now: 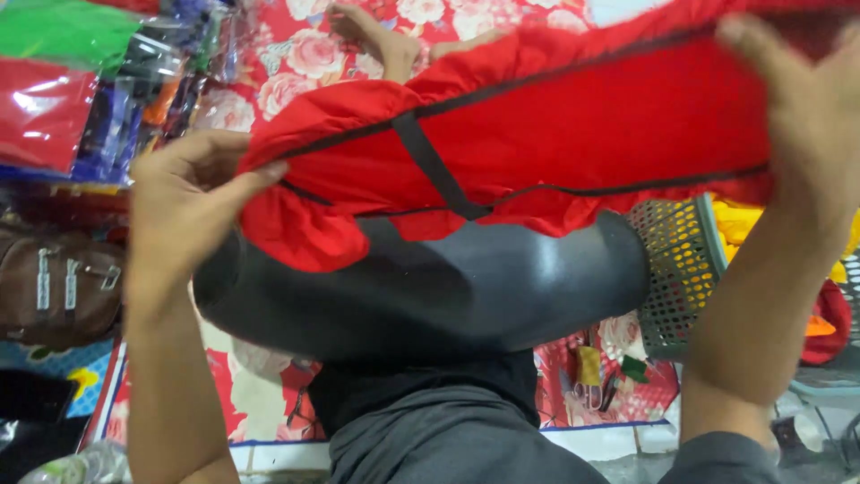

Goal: Sealing the seams of a red fabric cover using a lighter and trimming it with scissors.

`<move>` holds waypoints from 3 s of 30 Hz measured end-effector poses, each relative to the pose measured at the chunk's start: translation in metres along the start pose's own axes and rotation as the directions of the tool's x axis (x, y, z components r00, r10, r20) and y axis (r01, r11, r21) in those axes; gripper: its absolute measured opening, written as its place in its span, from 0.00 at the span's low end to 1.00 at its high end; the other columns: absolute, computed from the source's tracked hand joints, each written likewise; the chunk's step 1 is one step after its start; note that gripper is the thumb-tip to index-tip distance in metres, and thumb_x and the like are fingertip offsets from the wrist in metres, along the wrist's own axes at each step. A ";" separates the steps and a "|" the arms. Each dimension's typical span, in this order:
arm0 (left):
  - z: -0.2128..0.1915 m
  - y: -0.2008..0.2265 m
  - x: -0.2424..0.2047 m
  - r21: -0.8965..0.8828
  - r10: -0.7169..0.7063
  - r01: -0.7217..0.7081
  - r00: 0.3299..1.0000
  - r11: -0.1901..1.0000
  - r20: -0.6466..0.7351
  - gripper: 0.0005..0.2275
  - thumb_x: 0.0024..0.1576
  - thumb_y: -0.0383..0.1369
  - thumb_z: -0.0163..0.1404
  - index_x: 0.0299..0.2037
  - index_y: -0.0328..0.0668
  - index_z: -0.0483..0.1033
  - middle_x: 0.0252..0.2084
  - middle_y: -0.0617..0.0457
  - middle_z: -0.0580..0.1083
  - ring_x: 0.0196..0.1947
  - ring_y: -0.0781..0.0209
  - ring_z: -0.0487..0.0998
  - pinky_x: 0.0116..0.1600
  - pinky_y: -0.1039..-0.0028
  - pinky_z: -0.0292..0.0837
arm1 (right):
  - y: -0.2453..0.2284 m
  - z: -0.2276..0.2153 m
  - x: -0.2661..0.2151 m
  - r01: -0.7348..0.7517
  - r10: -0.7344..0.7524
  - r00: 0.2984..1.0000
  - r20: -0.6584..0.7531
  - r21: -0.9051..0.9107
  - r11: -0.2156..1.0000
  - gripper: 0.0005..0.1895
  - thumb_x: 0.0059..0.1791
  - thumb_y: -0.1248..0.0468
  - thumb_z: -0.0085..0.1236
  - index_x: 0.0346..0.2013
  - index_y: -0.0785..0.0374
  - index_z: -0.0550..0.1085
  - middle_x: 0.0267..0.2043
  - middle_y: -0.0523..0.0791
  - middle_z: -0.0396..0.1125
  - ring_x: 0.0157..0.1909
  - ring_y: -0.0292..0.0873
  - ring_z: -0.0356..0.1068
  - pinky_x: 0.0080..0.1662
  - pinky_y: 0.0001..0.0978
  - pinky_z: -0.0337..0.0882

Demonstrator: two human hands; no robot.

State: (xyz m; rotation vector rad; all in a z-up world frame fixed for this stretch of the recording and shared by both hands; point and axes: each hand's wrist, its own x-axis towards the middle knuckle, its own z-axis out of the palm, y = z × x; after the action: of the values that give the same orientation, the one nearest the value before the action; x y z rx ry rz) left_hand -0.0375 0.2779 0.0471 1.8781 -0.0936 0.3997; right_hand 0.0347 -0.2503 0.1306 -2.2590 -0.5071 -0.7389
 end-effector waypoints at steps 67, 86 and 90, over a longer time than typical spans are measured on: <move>0.156 -0.075 -0.126 -0.499 -0.144 0.161 0.987 0.851 0.072 0.05 0.62 0.25 0.53 0.38 0.27 0.79 0.28 0.37 0.80 0.18 0.54 0.82 0.21 0.73 0.80 | -0.060 0.259 -0.208 -0.053 0.041 0.999 0.034 0.531 0.846 0.05 0.54 0.75 0.59 0.41 0.69 0.82 0.39 0.52 0.76 0.45 0.53 0.77 0.66 0.56 0.61; 0.184 -0.037 -0.131 -0.643 -0.240 0.389 0.920 0.660 0.309 0.08 0.68 0.29 0.45 0.49 0.34 0.75 0.35 0.47 0.79 0.40 0.66 0.80 0.54 0.66 0.81 | -0.089 0.227 -0.235 -0.097 0.215 0.948 -0.234 0.433 0.896 0.10 0.50 0.76 0.63 0.38 0.75 0.68 0.36 0.55 0.64 0.39 0.54 0.68 0.50 0.46 0.74; 0.198 -0.045 -0.143 -0.651 -0.312 0.460 0.888 0.603 0.338 0.08 0.68 0.32 0.45 0.49 0.37 0.74 0.33 0.51 0.76 0.37 0.71 0.74 0.47 0.78 0.73 | -0.095 0.228 -0.247 -0.303 0.395 0.918 -0.024 0.600 0.741 0.16 0.51 0.75 0.62 0.50 0.77 0.68 0.42 0.53 0.65 0.43 0.47 0.73 0.51 0.42 0.75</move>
State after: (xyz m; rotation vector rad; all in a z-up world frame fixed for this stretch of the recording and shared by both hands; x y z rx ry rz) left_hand -0.1155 0.0902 -0.0958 1.0838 0.0362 -0.1350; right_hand -0.1224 -0.0576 -0.1145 -1.6261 -0.1806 -0.4636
